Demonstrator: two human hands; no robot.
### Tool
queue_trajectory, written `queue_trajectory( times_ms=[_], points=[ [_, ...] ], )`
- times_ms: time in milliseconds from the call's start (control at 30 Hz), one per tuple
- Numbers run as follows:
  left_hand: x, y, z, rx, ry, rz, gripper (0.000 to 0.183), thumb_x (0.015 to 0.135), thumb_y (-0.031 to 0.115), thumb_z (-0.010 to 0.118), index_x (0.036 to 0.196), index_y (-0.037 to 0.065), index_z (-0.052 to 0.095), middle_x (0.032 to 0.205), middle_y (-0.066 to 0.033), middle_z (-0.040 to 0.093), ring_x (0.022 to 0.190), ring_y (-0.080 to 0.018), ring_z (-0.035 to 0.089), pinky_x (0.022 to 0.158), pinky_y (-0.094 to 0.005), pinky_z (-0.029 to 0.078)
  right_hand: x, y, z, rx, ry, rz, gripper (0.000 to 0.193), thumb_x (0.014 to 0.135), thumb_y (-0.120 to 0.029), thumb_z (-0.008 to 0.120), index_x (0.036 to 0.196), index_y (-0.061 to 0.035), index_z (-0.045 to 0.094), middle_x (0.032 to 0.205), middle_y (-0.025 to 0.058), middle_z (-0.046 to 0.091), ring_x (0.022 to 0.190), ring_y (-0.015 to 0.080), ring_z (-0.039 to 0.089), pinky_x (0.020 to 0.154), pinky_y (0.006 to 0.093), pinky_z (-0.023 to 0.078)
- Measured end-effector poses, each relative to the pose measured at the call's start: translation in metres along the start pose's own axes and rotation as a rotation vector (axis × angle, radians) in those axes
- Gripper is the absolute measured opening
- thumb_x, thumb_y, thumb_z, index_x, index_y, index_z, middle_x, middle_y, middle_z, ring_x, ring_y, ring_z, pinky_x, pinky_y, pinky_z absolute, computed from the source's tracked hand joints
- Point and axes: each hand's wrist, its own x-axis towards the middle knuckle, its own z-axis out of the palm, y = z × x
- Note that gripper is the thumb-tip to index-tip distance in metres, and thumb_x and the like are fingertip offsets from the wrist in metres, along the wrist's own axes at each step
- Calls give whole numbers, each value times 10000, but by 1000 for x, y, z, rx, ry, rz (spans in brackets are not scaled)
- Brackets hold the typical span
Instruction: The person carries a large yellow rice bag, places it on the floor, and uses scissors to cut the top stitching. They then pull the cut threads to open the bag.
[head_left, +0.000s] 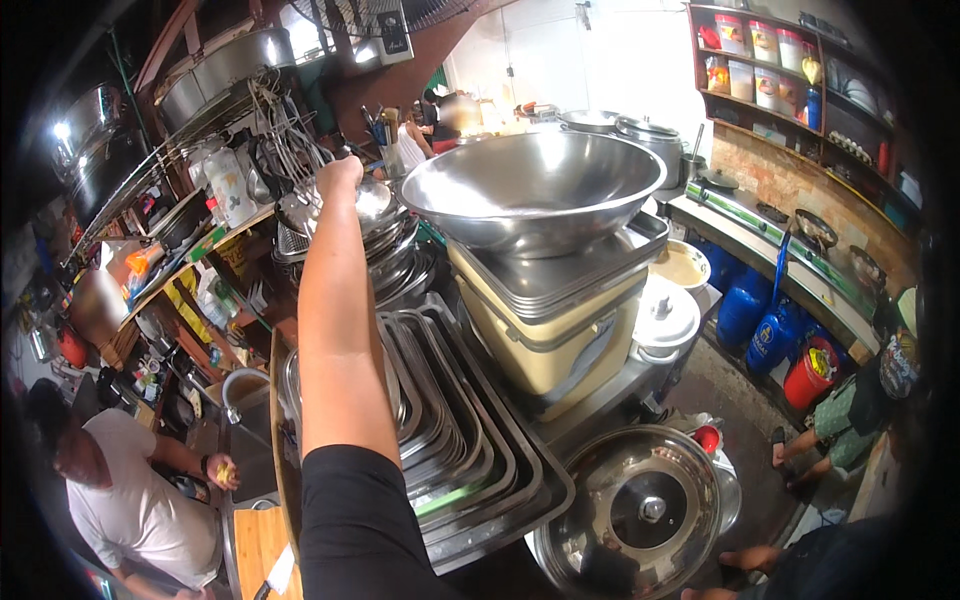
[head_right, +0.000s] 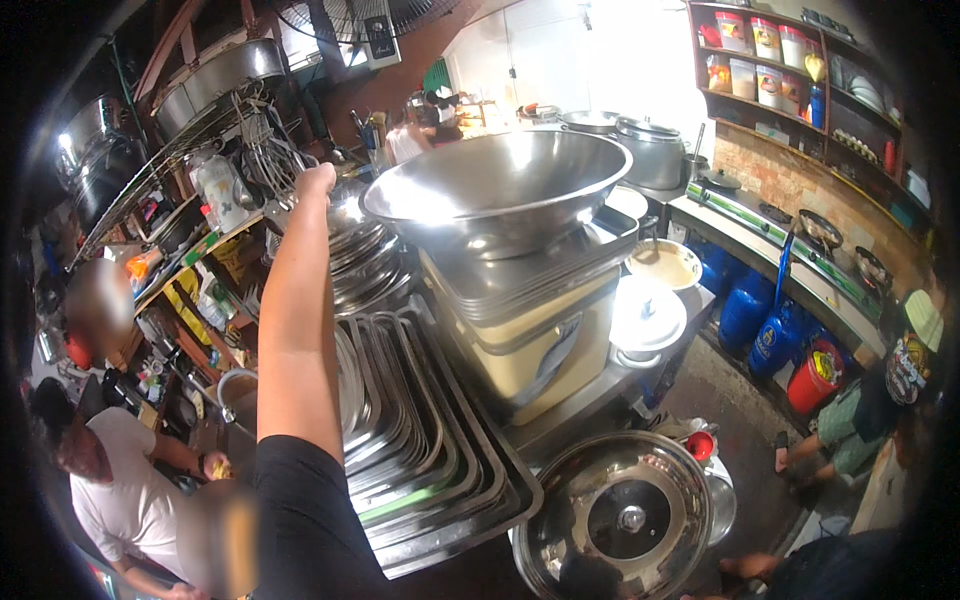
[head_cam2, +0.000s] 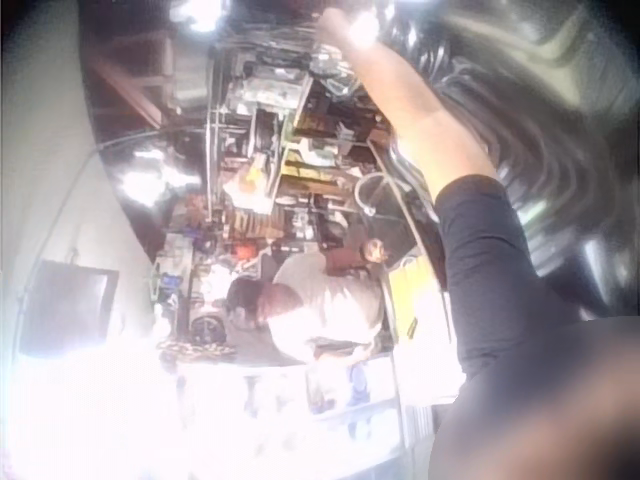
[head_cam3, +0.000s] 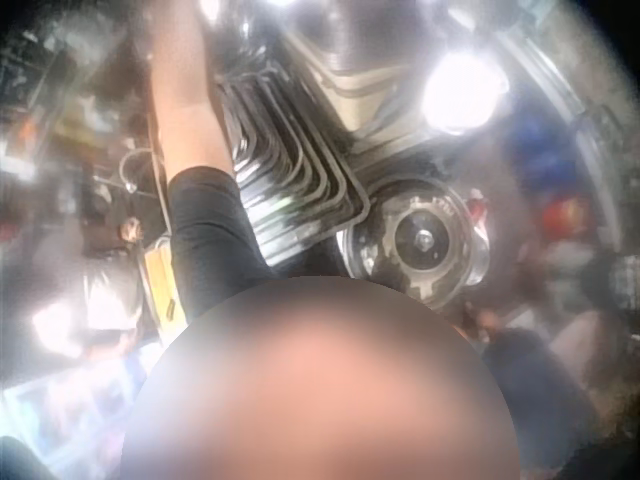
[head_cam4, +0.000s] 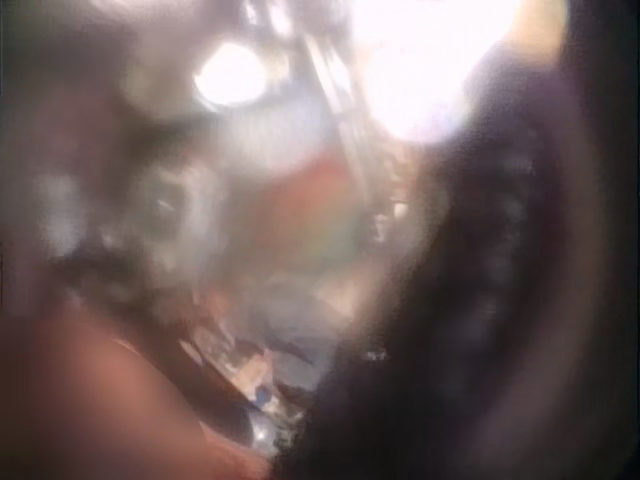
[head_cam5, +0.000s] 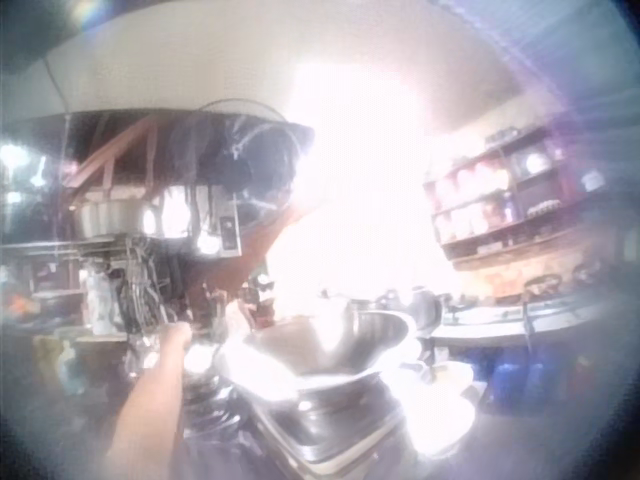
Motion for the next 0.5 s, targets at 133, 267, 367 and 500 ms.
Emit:
queue_trajectory(
  times_ms=[133,267,367,500],
  points=[
    [14,-7,7,-365,96,-152,519,854,245,546,1169,-150,667,1266,-302,663,1149,-374,682,917,-382,560,1,-1,-2,16,29,32,345,993,-280,537,798,-30,672,698,102,648,587,219,610,543,384,508],
    [21,-10,9,-653,64,-250,561,890,301,598,1195,-168,636,1245,-300,673,1136,-361,692,933,-402,553,-3,4,-2,31,57,46,347,993,-285,535,802,-31,676,699,100,649,583,219,610,537,383,505],
    [15,-12,6,-386,218,-138,489,946,311,594,1129,-135,677,1162,-278,711,1084,-379,709,935,-441,552,-8,8,0,46,73,52,349,993,-288,534,806,-32,678,699,99,650,581,219,609,532,382,503],
    [-12,-11,-7,-102,285,66,416,982,311,592,1081,-72,719,1123,-252,729,1077,-394,706,921,-462,560,-13,14,1,64,94,56,351,993,-292,532,810,-33,682,699,98,651,578,218,609,526,382,500]
  ],
)
